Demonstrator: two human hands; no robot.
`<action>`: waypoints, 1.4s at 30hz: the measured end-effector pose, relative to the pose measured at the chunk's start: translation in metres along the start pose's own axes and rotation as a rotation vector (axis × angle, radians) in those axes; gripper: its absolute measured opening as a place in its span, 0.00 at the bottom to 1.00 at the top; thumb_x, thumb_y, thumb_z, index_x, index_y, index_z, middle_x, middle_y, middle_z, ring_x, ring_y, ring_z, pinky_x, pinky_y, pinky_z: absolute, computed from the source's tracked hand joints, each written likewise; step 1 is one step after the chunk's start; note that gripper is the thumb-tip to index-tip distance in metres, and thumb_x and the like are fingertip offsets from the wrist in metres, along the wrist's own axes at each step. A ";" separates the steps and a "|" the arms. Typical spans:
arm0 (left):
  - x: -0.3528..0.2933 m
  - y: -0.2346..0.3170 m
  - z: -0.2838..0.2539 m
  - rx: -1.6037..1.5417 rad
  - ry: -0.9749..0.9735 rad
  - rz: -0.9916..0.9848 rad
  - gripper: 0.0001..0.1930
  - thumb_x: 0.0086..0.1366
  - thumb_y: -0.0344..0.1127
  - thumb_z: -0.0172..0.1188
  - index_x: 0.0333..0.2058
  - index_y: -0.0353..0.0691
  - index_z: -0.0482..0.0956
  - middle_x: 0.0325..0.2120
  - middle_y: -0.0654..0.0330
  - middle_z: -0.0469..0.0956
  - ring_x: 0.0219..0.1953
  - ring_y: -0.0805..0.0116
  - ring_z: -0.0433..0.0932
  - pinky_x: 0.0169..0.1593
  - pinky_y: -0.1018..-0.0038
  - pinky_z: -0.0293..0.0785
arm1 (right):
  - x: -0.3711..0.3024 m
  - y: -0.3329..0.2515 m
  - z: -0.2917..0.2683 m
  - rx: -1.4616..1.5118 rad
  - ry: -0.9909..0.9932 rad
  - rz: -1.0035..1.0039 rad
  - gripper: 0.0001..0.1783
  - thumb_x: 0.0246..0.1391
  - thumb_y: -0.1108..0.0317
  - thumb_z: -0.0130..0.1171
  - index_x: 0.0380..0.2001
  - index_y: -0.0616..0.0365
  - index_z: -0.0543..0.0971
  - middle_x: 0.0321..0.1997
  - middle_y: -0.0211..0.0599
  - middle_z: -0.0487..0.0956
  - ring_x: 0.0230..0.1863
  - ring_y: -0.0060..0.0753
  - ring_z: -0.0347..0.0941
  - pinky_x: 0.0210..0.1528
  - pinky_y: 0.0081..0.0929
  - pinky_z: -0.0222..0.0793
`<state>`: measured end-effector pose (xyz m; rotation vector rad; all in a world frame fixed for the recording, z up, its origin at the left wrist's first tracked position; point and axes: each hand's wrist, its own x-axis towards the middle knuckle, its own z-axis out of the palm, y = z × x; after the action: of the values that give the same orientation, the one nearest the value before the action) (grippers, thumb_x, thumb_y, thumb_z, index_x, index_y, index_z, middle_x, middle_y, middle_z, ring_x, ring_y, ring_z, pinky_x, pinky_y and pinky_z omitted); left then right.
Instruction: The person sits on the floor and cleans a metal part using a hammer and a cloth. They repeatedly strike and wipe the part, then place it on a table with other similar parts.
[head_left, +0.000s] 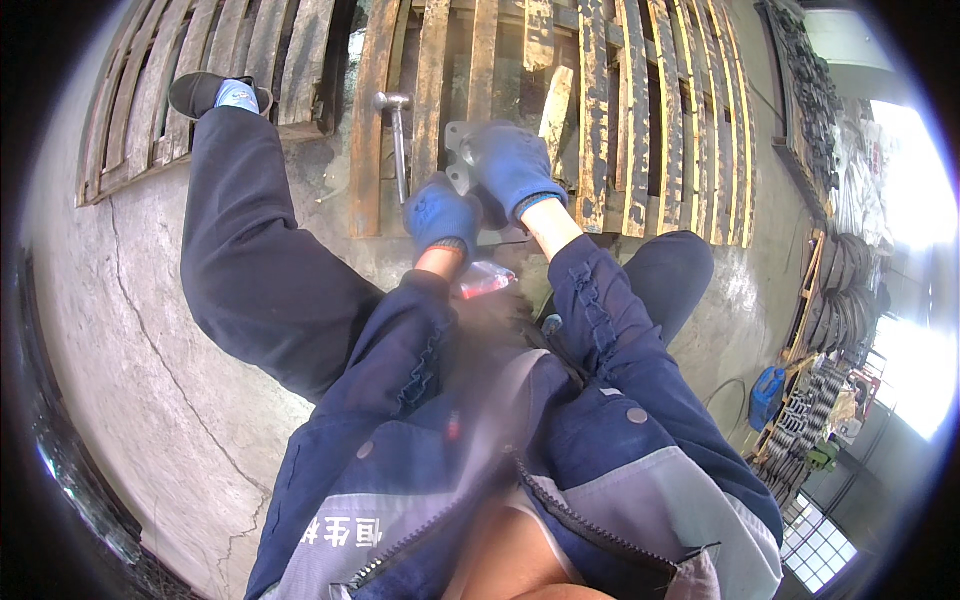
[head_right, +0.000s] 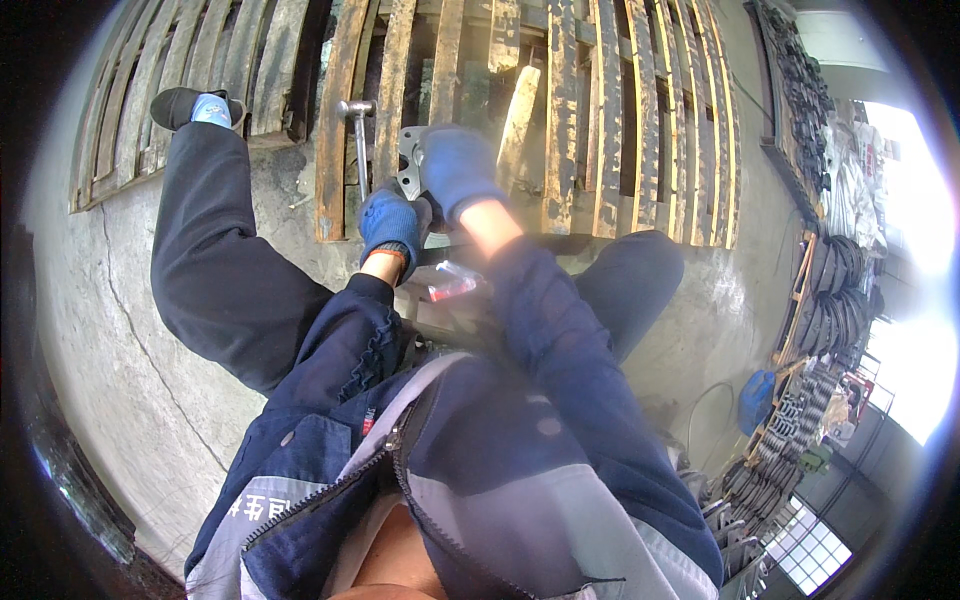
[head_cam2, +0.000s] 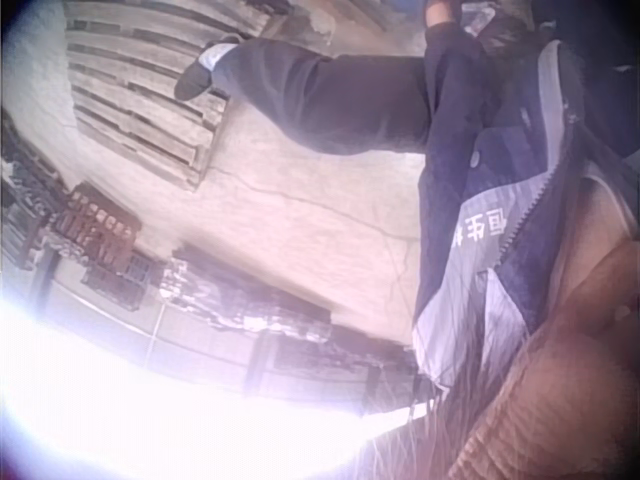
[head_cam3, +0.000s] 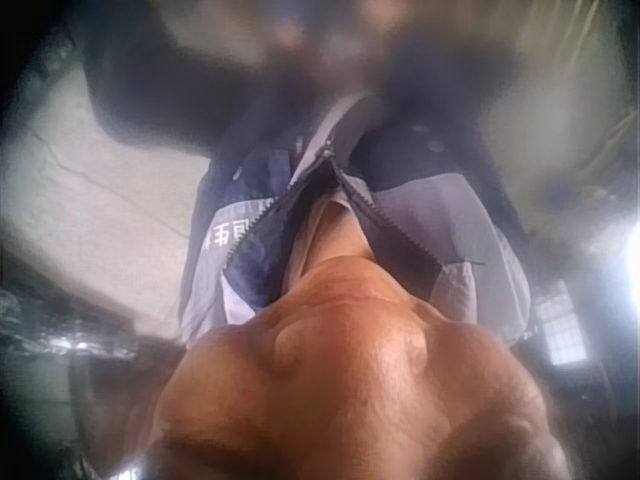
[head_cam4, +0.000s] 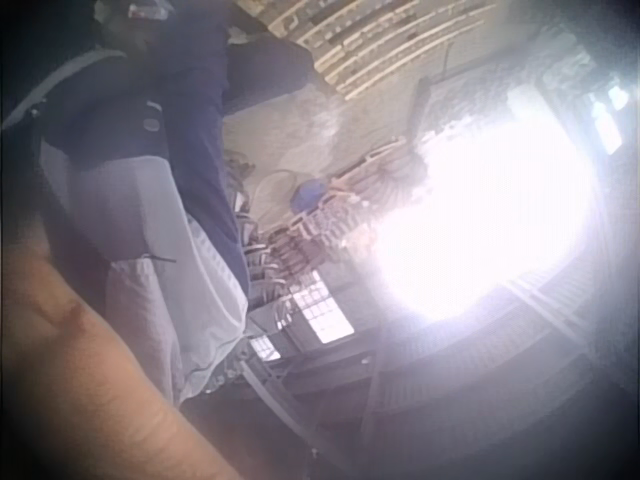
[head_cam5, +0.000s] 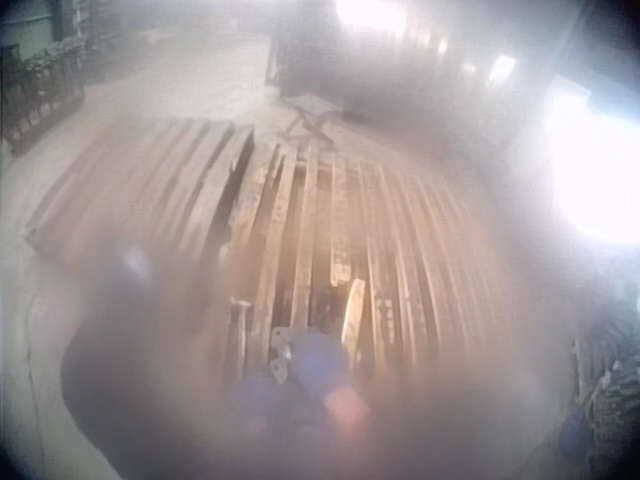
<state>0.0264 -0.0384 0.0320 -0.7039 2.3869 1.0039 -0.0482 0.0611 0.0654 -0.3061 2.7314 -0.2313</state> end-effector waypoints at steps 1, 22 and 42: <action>0.000 0.000 0.001 0.004 0.004 0.001 0.20 0.53 0.41 0.63 0.43 0.38 0.80 0.44 0.47 0.81 0.52 0.49 0.78 0.56 0.61 0.72 | 0.001 0.000 0.001 -0.026 -0.012 -0.025 0.19 0.59 0.56 0.50 0.42 0.56 0.84 0.46 0.50 0.82 0.48 0.54 0.80 0.52 0.43 0.74; -0.001 -0.007 0.005 0.010 0.045 0.045 0.20 0.54 0.45 0.63 0.41 0.37 0.79 0.41 0.46 0.82 0.49 0.48 0.79 0.53 0.60 0.73 | 0.012 0.040 -0.003 0.086 0.015 -0.125 0.20 0.52 0.51 0.61 0.47 0.43 0.84 0.51 0.45 0.81 0.52 0.52 0.77 0.56 0.41 0.72; 0.002 -0.005 -0.003 0.041 -0.027 0.100 0.20 0.49 0.39 0.67 0.41 0.39 0.80 0.39 0.47 0.83 0.47 0.49 0.81 0.52 0.61 0.75 | -0.025 0.119 0.068 0.854 0.244 -0.101 0.11 0.57 0.76 0.52 0.43 0.62 0.79 0.42 0.45 0.82 0.41 0.32 0.79 0.45 0.27 0.76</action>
<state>0.0274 -0.0443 0.0309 -0.5580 2.4319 0.9954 -0.0205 0.1737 -0.0124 -0.1701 2.5449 -1.4728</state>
